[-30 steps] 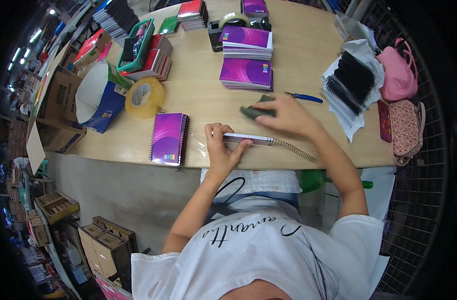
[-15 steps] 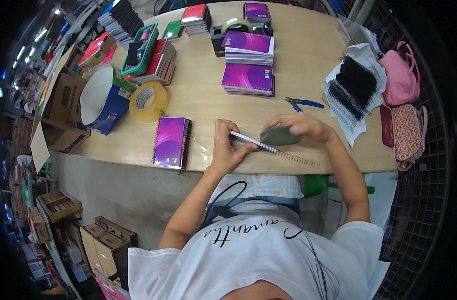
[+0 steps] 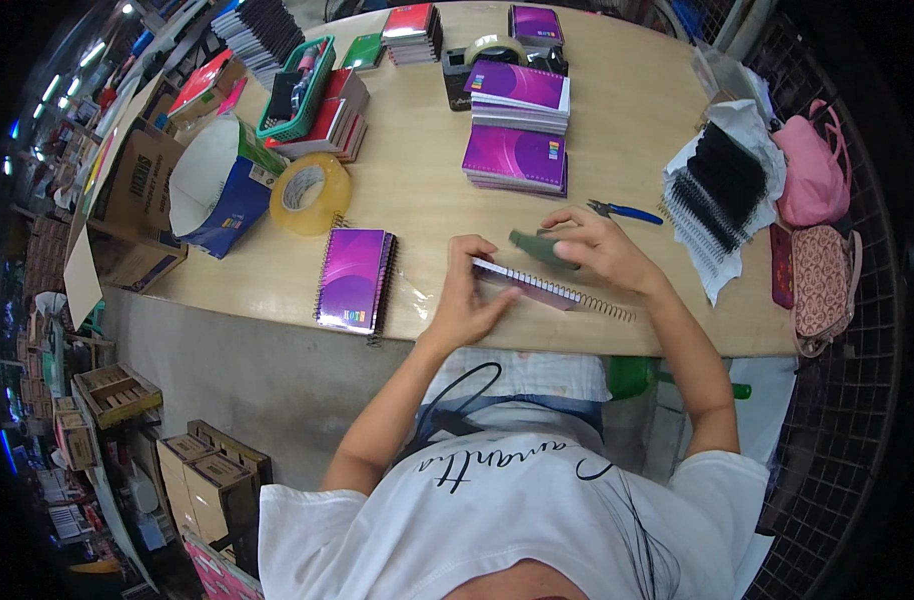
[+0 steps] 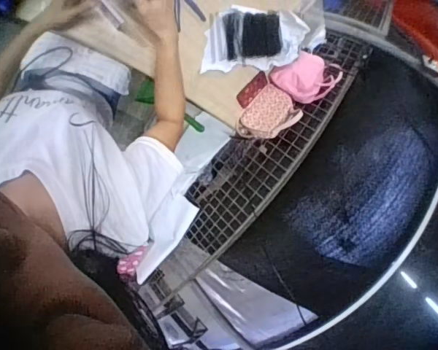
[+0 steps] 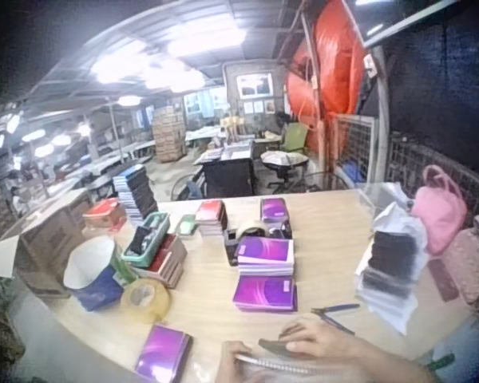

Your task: The person trims excess coil wire from a stack of notebooks using pliers and then rubs the edges of individual purple notebooks with a small block.

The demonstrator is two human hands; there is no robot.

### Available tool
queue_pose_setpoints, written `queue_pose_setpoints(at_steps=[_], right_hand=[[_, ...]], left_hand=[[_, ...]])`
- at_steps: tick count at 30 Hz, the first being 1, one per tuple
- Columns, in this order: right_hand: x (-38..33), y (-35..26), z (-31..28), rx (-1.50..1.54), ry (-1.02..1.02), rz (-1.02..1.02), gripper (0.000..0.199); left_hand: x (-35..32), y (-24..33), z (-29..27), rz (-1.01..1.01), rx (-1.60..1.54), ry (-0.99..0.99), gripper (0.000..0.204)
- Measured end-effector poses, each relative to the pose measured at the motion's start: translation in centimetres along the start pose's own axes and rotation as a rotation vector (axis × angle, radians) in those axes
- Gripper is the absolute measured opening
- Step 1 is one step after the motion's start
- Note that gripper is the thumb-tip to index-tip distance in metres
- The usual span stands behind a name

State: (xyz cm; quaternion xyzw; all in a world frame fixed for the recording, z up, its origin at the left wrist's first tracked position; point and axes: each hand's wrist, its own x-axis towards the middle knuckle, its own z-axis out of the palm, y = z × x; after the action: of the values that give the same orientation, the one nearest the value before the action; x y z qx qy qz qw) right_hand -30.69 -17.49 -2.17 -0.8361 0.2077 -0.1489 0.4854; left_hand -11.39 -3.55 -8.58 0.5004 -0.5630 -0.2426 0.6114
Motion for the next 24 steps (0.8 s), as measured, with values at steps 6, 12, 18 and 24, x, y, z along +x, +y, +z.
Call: queue_pose_setpoints(at_steps=[6,12,18,24], right_hand=[[0.2,0.1,0.8,0.267,-0.092,-0.013,0.037],[0.9,-0.2,1.0,0.053,-0.133,-0.070,0.036],[1.4,-0.6,0.6,0.113,-0.176,0.004,0.041],[2.4,-1.1,1.3,-0.131,-0.142,0.024,0.044]], left_hand=[[-0.2,-1.1,-2.2,-0.339,-0.634,-0.019,0.055],[0.4,-1.1,-2.3,-0.392,-0.661,-0.040,0.058],[0.6,-1.3,-2.5,-0.399,-0.665,-0.045,0.059],[0.7,-1.4,-2.7,-0.415,-0.674,-0.030,0.060]])
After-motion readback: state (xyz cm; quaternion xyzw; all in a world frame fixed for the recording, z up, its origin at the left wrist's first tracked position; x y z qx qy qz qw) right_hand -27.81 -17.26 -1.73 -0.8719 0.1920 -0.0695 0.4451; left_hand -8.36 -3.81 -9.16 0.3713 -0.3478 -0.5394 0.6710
